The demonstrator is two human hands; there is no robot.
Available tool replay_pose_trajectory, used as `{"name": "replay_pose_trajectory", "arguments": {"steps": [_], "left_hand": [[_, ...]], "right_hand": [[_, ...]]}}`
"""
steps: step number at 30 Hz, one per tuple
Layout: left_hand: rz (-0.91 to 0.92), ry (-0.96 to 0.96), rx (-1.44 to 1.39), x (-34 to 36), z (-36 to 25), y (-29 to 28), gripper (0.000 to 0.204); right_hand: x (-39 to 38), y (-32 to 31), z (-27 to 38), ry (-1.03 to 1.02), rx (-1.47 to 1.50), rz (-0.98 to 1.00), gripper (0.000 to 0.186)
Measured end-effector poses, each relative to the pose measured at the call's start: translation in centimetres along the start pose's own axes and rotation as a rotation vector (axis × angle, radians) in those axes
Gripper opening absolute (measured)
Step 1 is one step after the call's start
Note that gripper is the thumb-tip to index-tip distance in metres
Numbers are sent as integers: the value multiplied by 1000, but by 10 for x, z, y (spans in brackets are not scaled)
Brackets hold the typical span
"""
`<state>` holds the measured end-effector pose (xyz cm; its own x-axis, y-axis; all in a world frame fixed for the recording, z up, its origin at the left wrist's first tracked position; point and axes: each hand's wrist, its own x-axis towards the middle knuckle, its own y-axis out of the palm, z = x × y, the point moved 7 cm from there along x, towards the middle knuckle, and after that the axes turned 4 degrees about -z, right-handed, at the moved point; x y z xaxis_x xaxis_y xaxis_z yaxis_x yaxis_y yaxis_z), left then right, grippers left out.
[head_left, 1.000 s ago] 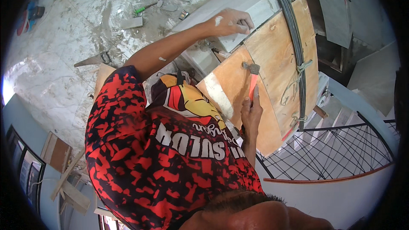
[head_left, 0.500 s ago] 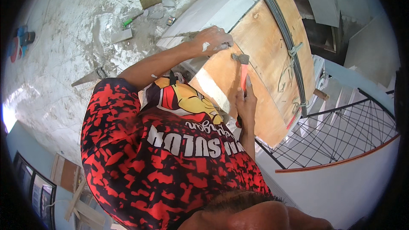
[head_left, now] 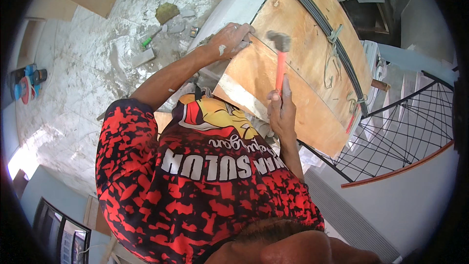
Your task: The person fits a curved wooden board against a brick structure, secures it using a hammer and nails, and then trims the excess wood with a hand saw.
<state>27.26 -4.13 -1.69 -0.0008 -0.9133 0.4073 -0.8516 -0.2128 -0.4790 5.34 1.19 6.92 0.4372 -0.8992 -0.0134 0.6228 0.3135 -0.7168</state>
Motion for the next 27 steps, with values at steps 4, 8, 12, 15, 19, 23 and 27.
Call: {"name": "replay_pose_trajectory", "arguments": {"steps": [4, 8, 12, 15, 19, 23, 27], "left_hand": [[24, -57, -20, 2, -2, -3, 36], [4, -26, -16, 1, 5, -1, 34], [35, -38, -7, 1, 5, -1, 36], [51, -53, -58, 2, 2, 0, 36], [4, -52, -15, 0, 10, 3, 33], [51, -129, -4, 0, 9, 1, 34], [6, -161, 27, -3, 7, 0, 38]], "right_hand": [[-6, 12, -9, -77, -132, 44, 49], [-9, 6, 0, -124, -119, -61, 47], [-3, 17, -5, -118, -129, 29, 47], [-4, 14, 2, -78, -58, 0, 47], [1, 21, -11, -130, -100, -28, 47], [-1, 21, -25, 92, -104, 57, 48], [-3, 27, -29, 141, -48, 78, 49]]}}
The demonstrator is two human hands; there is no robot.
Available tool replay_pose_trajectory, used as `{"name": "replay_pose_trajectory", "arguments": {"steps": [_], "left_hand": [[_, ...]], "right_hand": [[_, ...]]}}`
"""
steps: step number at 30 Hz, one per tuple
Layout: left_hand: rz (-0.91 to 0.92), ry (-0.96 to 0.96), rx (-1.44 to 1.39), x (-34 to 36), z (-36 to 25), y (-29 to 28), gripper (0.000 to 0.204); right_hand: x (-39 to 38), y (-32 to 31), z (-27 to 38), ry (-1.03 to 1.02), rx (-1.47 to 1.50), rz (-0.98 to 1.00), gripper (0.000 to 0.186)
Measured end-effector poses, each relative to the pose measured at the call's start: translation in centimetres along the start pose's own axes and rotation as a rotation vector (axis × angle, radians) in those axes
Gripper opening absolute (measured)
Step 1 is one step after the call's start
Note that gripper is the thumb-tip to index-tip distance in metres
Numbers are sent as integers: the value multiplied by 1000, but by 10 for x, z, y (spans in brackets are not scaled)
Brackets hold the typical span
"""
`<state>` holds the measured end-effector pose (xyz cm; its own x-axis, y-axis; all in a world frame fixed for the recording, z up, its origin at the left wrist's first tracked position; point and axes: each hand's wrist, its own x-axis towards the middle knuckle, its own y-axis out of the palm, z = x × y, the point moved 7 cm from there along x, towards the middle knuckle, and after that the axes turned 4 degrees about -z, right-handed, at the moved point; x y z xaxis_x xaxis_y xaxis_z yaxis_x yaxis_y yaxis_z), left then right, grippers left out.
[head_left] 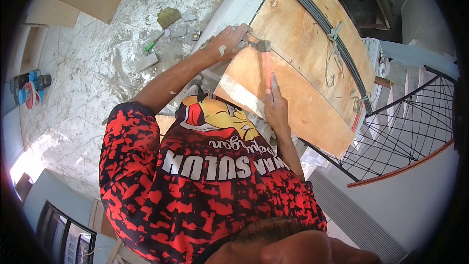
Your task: The person fits a curved wooden board against a brick structure, secures it using a hammer and nails, and then trims the excess wood with a hand saw.
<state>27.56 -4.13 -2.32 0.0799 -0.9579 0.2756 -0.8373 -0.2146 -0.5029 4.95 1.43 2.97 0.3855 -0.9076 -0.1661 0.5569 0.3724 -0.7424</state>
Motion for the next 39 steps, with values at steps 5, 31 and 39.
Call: {"name": "replay_pose_trajectory", "arguments": {"steps": [5, 31, 39], "left_hand": [[-204, 32, -33, -14, -11, -15, 36], [44, -803, -616, -89, 17, 56, 56], [-7, -742, -688, -88, 16, 58, 54]], "right_hand": [[2, 3, 1, 74, -37, 54, 49], [-23, -26, 30, -184, 269, -205, 49], [-19, -22, 20, -248, 89, -184, 46]]}}
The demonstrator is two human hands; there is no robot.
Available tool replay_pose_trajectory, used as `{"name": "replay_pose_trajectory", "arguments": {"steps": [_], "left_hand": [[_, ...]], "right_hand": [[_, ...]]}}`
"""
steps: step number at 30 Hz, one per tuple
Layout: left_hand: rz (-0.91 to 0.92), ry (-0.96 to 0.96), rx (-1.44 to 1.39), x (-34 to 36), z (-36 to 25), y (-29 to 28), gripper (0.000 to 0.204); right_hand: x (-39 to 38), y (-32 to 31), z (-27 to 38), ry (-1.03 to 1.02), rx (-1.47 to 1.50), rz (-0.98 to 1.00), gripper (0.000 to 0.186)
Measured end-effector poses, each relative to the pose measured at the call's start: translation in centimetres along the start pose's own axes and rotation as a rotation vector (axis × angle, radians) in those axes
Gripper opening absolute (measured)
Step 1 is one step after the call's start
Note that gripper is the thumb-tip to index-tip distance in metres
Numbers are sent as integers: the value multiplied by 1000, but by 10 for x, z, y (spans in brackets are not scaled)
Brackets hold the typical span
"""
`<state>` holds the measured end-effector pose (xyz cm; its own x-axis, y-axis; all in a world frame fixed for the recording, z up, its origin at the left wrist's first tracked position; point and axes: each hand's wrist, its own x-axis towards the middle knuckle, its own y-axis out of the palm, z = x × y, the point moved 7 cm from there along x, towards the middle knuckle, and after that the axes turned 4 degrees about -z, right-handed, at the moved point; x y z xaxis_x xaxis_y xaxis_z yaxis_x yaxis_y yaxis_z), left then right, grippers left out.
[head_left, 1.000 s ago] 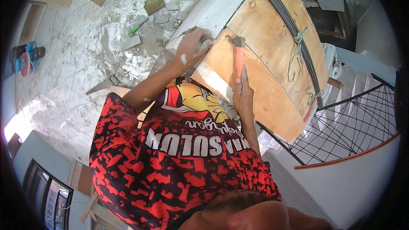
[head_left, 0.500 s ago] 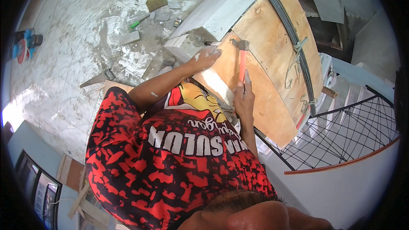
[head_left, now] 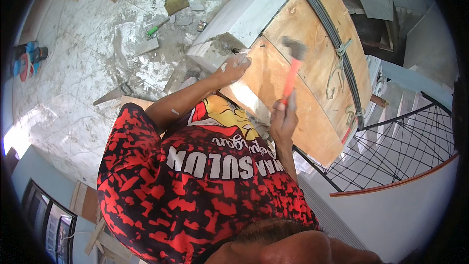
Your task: The person fits a curved wooden board against a brick structure, secures it using a hammer and nails, and then trims the excess wood with a hand saw.
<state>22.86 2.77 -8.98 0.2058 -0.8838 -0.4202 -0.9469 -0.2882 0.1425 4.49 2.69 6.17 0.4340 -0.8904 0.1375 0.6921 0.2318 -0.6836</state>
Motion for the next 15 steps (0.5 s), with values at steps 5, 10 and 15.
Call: {"name": "replay_pose_trajectory", "arguments": {"steps": [5, 10, 15], "left_hand": [[-64, 85, 53, 5, 11, 1, 53], [-57, 49, 37, 8, 17, 0, 48], [16, -45, 94, 1, 12, 0, 57]], "right_hand": [[-1, -6, -7, -92, -39, -26, 43], [3, -6, -4, 295, -96, 88, 48], [1, -16, 10, -140, 185, -47, 51]]}}
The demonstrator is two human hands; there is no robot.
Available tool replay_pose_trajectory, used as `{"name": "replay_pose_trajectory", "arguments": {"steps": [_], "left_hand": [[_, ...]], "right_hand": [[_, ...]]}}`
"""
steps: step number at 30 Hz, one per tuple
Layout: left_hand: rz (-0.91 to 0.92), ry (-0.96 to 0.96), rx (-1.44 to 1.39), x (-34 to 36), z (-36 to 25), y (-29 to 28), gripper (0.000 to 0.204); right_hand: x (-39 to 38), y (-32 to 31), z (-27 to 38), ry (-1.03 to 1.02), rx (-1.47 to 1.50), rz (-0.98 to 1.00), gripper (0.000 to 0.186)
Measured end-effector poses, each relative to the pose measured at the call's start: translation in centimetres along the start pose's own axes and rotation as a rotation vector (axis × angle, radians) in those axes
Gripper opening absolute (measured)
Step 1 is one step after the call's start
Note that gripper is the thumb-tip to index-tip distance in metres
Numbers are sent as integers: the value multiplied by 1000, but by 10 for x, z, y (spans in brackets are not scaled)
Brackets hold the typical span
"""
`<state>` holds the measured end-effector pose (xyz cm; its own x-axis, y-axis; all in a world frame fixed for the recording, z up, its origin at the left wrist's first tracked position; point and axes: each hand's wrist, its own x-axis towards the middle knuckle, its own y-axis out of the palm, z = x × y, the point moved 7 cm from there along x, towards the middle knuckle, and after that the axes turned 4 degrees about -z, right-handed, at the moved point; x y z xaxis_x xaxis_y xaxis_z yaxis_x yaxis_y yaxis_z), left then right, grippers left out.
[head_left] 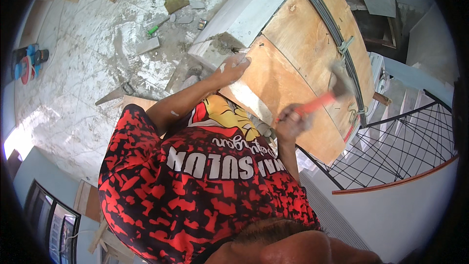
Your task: The person fits a curved wooden board against a brick structure, secures it using a hammer and nails, and then trims the excess wood with a hand saw.
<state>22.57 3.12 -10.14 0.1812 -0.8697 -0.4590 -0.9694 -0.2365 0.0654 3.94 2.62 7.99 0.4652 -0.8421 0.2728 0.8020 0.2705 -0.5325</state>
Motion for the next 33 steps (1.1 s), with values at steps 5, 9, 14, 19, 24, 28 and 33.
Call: {"name": "replay_pose_trajectory", "arguments": {"steps": [5, 9, 14, 19, 24, 28, 33], "left_hand": [[21, 11, 21, -4, -13, -4, 58], [-30, 18, 55, -4, -10, -7, 54], [34, 41, -53, -5, -14, -2, 51], [-13, 60, -45, -5, -12, -4, 52], [-21, -8, 17, 3, 9, 0, 55], [-1, 0, 10, 3, -5, -3, 55], [-25, 75, -108, 1, -2, -1, 54]], "right_hand": [[23, 5, -2, 250, -463, 272, 47], [38, -16, 36, -33, -59, -46, 45], [24, 13, -23, -26, -675, 495, 46], [38, -21, 34, -18, -354, 189, 33], [34, -7, 17, -107, -284, 172, 20], [45, -8, 0, 53, -583, 354, 26], [46, -29, 35, -102, -2, -10, 12]]}}
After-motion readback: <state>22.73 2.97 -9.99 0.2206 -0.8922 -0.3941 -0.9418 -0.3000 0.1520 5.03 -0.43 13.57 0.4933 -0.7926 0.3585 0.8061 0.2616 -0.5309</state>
